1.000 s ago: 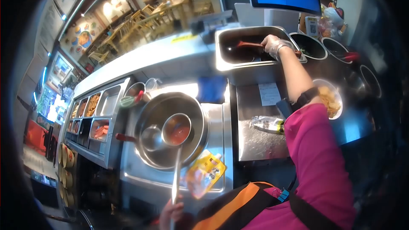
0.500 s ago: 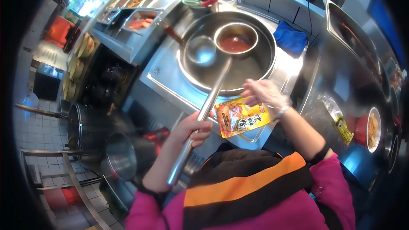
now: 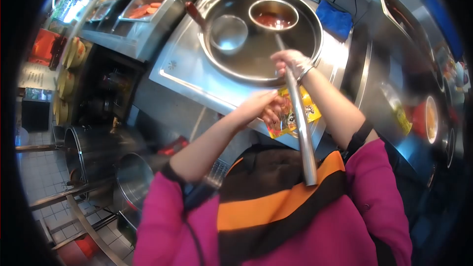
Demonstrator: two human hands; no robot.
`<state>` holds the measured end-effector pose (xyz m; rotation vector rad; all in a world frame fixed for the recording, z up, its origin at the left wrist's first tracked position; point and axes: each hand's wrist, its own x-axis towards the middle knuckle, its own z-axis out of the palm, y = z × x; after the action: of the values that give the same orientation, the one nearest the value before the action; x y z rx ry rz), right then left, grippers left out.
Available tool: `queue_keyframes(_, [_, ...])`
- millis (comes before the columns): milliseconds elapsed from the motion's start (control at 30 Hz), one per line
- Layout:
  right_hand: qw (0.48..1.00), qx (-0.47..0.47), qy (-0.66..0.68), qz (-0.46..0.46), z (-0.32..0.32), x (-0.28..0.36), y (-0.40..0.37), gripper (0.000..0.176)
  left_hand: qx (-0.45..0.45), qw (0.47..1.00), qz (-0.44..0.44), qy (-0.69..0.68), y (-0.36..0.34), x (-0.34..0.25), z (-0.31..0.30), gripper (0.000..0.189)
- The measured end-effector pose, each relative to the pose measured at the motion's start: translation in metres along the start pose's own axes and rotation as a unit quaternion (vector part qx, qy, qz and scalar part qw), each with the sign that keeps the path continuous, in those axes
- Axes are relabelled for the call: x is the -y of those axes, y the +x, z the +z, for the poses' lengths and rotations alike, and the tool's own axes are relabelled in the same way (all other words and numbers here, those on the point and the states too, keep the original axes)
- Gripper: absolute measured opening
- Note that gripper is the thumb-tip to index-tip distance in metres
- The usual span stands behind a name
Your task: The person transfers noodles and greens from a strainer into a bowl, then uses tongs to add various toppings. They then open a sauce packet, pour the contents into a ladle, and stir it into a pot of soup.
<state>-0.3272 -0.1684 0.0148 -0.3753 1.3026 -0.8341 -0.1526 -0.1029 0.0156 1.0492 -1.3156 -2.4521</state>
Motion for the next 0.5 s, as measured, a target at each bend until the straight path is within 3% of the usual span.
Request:
queue_keyframes(100, [0.998,0.04,0.019,0.039,-0.014,0.008,-0.001,0.016,-0.038,0.941,0.123,0.313,0.049,0.009,-0.006,0.027])
queue_keyframes(167, [0.998,0.05,0.018,0.017,-0.022,0.007,-0.002,0.019,-0.098,0.88,0.198,0.421,0.079,0.016,0.01,0.039])
queue_keyframes(233, [0.998,0.055,0.021,0.021,-0.033,0.005,0.003,0.02,-0.142,0.819,0.101,0.547,0.089,0.001,0.035,0.046])
queue_keyframes(300, [0.998,0.054,0.016,0.019,-0.043,0.004,0.004,0.02,-0.095,0.78,0.022,0.618,0.101,-0.005,0.048,0.055])
queue_keyframes(367, [0.998,0.058,0.009,0.016,-0.052,0.003,0.006,0.02,-0.102,0.741,0.071,0.66,0.111,0.005,0.054,0.056])
queue_keyframes(500, [0.998,0.065,0.0,0.027,-0.065,0.007,0.008,0.02,-0.109,0.779,0.086,0.611,0.096,0.014,0.048,0.042])
